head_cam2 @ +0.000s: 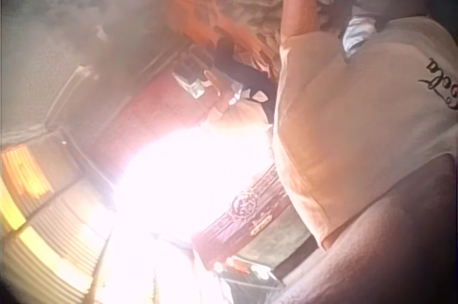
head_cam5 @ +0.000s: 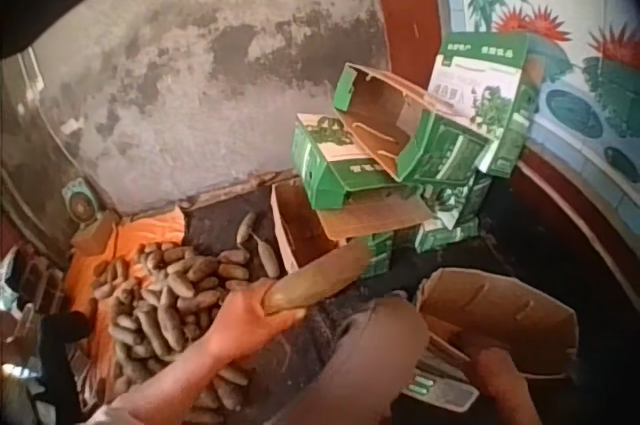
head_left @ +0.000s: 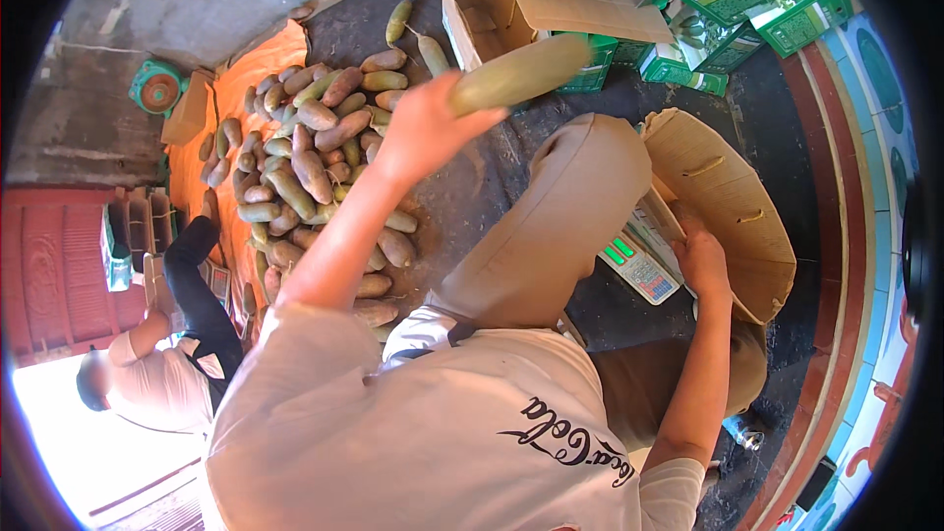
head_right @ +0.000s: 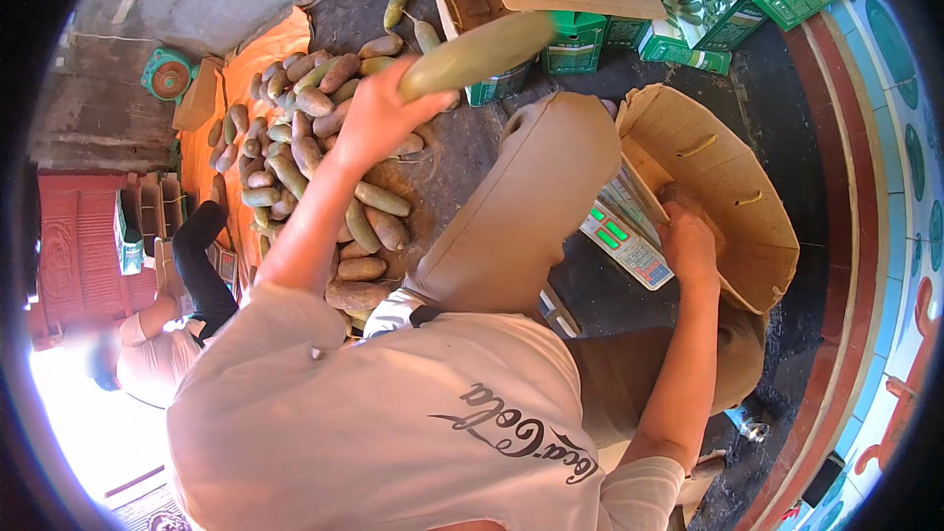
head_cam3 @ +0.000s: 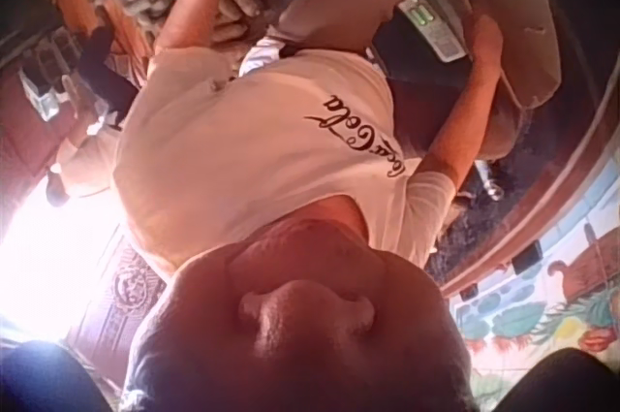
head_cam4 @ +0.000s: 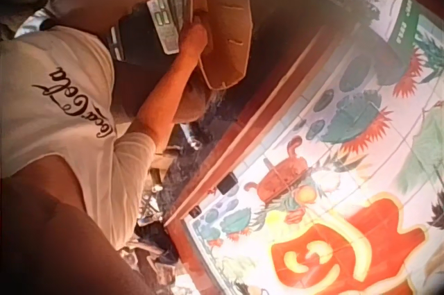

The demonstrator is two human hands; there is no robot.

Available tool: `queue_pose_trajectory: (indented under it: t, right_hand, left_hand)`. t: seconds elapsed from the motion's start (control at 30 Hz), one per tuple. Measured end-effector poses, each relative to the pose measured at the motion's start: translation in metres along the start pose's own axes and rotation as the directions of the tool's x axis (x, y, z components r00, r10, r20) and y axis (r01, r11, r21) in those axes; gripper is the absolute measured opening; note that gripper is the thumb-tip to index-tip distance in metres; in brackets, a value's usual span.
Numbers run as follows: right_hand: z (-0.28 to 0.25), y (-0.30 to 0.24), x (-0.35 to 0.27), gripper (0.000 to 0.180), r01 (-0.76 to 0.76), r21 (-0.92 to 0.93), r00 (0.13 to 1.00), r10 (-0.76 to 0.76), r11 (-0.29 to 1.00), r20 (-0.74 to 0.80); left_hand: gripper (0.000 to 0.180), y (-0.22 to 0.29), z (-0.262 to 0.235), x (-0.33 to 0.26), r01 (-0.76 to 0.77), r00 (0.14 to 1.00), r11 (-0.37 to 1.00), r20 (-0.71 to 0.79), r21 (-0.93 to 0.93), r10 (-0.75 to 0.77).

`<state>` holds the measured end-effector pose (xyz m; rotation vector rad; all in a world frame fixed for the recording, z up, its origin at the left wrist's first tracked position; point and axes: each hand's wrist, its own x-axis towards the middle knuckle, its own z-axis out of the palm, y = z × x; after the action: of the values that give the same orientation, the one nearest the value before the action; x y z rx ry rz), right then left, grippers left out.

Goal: Sorting taro or sweet potatoes from a pile into bags and boxes and weighing them on a scale.

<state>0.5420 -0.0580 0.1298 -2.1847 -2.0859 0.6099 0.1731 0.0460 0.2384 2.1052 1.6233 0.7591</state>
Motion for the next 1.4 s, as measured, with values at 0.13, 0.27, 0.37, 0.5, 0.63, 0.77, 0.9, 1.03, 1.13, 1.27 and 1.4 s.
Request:
queue_pose_trajectory:
  t: [0.13, 0.27, 0.37, 0.5, 0.63, 0.77, 0.9, 1.03, 1.13, 1.27, 1.4]
  right_hand:
    - [0.0, -0.001, -0.001, 0.027, 0.021, -0.021, 1.0, -0.021, 1.0, 0.005]
    - [0.01, 0.011, -0.004, 0.029, 0.074, -0.072, 0.993, -0.08, 0.995, -0.084]
    - [0.007, -0.001, -0.004, 0.029, 0.046, -0.124, 0.998, -0.05, 0.991, -0.034]
    - [0.004, -0.004, -0.001, 0.026, 0.037, -0.102, 0.999, -0.037, 0.994, -0.001]
    - [0.008, 0.011, 0.002, 0.023, 0.055, -0.063, 0.998, -0.057, 0.996, -0.021]
    - [0.001, -0.002, 0.001, 0.023, 0.041, -0.073, 0.999, -0.04, 0.996, 0.022]
    - [0.004, 0.0, 0.0, 0.023, 0.036, 0.021, 0.999, -0.035, 0.999, -0.031]
    - [0.005, -0.002, 0.003, 0.024, -0.001, 0.066, 0.999, 0.004, 0.998, -0.045]
    - [0.002, -0.007, 0.008, 0.024, -0.009, 0.078, 1.0, 0.01, 0.997, -0.009]
    - [0.003, -0.003, 0.004, 0.024, -0.073, 0.063, 0.997, 0.073, 0.995, -0.007]
    - [0.004, -0.006, 0.003, 0.022, -0.065, 0.056, 0.997, 0.067, 0.996, -0.043]
  left_hand:
    - [0.044, 0.101, 0.012, 0.04, -0.424, 0.905, 0.898, 0.093, 0.118, 0.415]
    - [0.045, 0.186, 0.073, 0.051, -0.511, 0.751, 0.859, 0.508, 0.044, 0.421]
    - [0.043, 0.199, 0.133, 0.051, -0.546, 0.714, 0.838, 0.523, -0.002, 0.466]
    - [0.035, 0.186, 0.152, 0.054, -0.559, 0.757, 0.812, 0.298, -0.166, 0.582]
    - [0.03, 0.137, 0.101, 0.058, -0.601, 0.789, 0.775, 0.012, -0.197, 0.614]
    - [0.024, 0.017, 0.053, 0.054, -0.394, 0.919, 0.919, -0.025, -0.03, 0.393]
    - [0.024, -0.13, 0.038, 0.001, 0.025, 0.992, 0.978, 0.115, 0.208, -0.05]
    - [0.034, -0.265, 0.054, -0.091, 0.447, 0.768, 0.774, 0.253, 0.448, -0.589]
    - [0.047, -0.358, 0.068, -0.18, 0.763, 0.378, 0.512, 0.371, 0.394, -0.848]
    - [0.066, -0.332, 0.101, -0.216, 0.911, 0.25, 0.227, -0.026, 0.345, -0.968]
    - [0.09, -0.356, 0.097, -0.24, 0.98, 0.065, 0.059, -0.026, 0.191, -0.998]
